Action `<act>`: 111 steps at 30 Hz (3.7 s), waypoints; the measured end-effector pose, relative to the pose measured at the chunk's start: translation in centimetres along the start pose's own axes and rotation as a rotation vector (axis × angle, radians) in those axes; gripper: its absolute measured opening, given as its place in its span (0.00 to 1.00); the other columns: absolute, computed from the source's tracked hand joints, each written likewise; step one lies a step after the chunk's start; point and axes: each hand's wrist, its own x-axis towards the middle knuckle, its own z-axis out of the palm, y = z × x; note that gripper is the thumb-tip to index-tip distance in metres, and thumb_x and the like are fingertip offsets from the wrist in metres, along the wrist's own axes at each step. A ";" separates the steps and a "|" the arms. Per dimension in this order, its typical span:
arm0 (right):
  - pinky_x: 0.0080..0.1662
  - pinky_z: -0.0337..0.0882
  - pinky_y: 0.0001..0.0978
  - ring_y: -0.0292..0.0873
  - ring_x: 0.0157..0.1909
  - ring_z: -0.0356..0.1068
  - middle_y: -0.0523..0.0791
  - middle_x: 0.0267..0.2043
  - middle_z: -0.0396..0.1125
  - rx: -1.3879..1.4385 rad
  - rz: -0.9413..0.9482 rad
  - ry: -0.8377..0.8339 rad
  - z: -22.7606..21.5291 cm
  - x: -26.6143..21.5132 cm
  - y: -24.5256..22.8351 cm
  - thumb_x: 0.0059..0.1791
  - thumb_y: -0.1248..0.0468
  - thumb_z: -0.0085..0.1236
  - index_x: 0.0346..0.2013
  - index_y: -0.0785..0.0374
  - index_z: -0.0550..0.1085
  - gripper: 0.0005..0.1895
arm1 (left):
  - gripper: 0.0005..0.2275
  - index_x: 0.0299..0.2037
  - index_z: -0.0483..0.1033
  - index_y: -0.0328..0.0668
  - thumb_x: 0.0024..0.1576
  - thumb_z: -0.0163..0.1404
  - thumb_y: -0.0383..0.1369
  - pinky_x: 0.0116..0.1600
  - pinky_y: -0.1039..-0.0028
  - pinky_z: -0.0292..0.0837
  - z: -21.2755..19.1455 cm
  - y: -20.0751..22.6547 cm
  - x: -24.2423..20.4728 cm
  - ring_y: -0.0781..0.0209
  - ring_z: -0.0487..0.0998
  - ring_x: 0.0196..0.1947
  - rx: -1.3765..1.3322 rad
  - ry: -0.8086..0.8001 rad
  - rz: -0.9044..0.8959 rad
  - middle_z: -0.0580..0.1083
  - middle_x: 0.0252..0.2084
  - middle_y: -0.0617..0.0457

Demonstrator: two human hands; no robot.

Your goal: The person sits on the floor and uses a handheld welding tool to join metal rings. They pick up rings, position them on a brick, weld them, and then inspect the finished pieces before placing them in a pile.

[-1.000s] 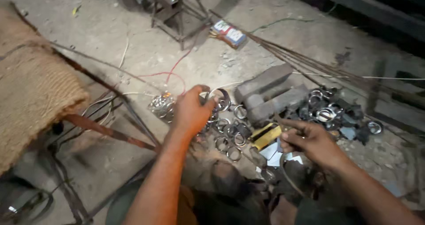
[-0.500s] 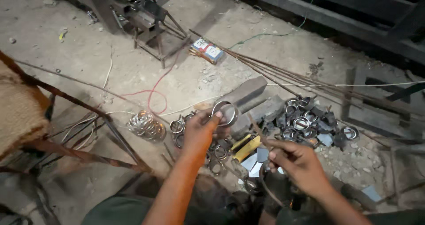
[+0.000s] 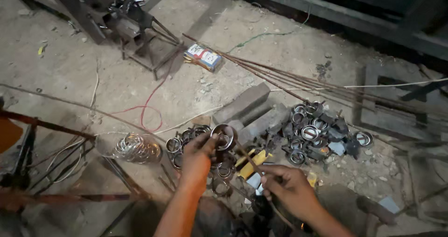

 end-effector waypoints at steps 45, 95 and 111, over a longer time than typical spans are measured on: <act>0.29 0.62 0.29 0.35 0.25 0.63 0.43 0.22 0.68 -0.509 -0.289 0.294 0.6 -0.6 -2.9 0.46 0.66 0.64 0.45 0.63 0.84 0.14 | 0.11 0.47 0.83 0.32 0.61 0.50 0.30 0.26 0.77 0.71 -0.1 -1.2 -0.2 0.70 0.74 0.22 0.127 -0.029 0.207 0.78 0.29 0.55; 0.34 0.68 0.25 0.31 0.30 0.70 0.43 0.31 0.76 -0.477 -0.395 0.460 1.8 -2.5 -4.2 0.47 0.64 0.64 0.46 0.60 0.82 0.13 | 0.14 0.51 0.81 0.36 0.60 0.52 0.35 0.29 0.80 0.67 1.4 1.0 -2.7 0.75 0.72 0.24 0.346 -0.099 0.388 0.77 0.27 0.59; 0.31 0.67 0.26 0.30 0.27 0.67 0.43 0.28 0.72 -0.459 -0.352 0.358 2.7 -3.1 -4.2 0.49 0.61 0.60 0.48 0.63 0.81 0.15 | 0.15 0.49 0.80 0.32 0.58 0.55 0.35 0.31 0.80 0.72 1.0 1.5 -3.7 0.72 0.75 0.27 0.084 -0.150 0.335 0.77 0.32 0.58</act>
